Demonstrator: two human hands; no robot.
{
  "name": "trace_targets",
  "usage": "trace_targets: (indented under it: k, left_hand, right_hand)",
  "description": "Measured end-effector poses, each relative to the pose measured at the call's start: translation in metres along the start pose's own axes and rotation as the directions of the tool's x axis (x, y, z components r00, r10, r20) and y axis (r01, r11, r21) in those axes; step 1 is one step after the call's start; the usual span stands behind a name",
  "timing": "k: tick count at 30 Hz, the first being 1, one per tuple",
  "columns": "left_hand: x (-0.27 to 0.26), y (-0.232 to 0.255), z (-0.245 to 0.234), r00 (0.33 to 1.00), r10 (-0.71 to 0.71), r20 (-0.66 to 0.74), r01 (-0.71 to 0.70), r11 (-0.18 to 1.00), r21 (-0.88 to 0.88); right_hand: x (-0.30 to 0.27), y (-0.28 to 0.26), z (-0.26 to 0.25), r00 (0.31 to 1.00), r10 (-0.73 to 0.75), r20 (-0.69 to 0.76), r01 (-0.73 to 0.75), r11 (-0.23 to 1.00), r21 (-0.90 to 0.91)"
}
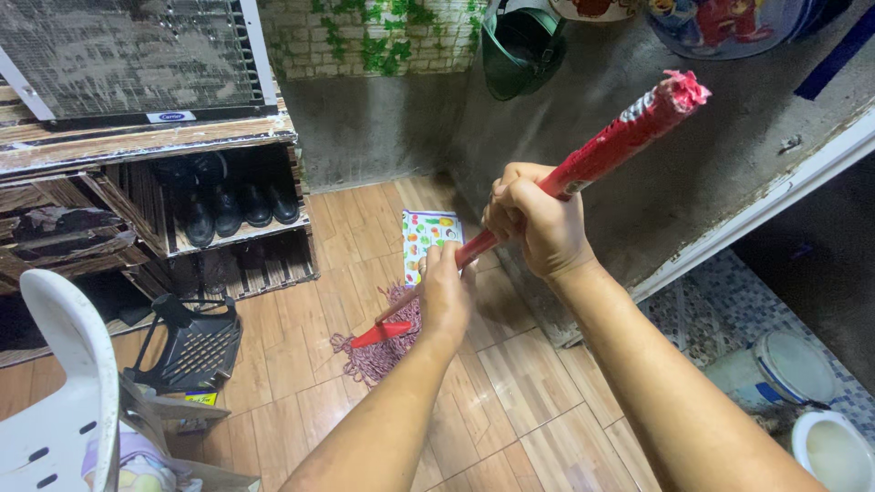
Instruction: The person assembles a red mop by inserting the handle into the mop head and twisting to lock it. They then retrieve a light blue USB cable from a hanging bag and coil it in their hands.
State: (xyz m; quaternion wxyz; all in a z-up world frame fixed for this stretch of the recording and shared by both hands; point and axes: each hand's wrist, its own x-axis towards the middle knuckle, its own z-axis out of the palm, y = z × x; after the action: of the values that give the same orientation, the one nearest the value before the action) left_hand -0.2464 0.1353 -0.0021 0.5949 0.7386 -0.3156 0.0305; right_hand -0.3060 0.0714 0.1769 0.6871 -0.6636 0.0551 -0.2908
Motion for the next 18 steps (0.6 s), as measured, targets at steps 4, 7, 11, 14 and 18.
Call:
trace_targets:
  k: [4, 7, 11, 14, 18]
  left_hand:
    - [0.002, 0.009, 0.000, 0.999, 0.017, -0.033, -0.016, 0.999, 0.028]
    - [0.004, 0.017, -0.004, 0.999, -0.004, -0.042, 0.005, 1.000, 0.030]
    - [-0.002, 0.021, -0.011, 0.998, 0.000, -0.059, 0.004, 0.997, 0.073]
    - [-0.003, 0.017, -0.009, 0.998, -0.020, -0.060, 0.025, 0.996, 0.086]
    - [0.001, 0.001, 0.007, 0.993, -0.071, -0.096, 0.072, 0.997, 0.010]
  right_hand:
    - [0.011, -0.006, 0.001, 1.000, 0.019, -0.011, -0.019, 0.999, 0.038]
    - [0.016, -0.014, 0.003, 1.000, 0.021, 0.001, -0.021, 0.999, 0.028]
    - [0.008, -0.013, 0.006, 0.999, 0.042, 0.031, -0.041, 0.999, -0.028]
    - [0.010, -0.005, 0.006, 0.999, 0.040, 0.004, -0.040, 0.999, 0.020]
    - [0.036, 0.013, 0.007, 0.979, 0.035, -0.203, -0.036, 0.999, -0.001]
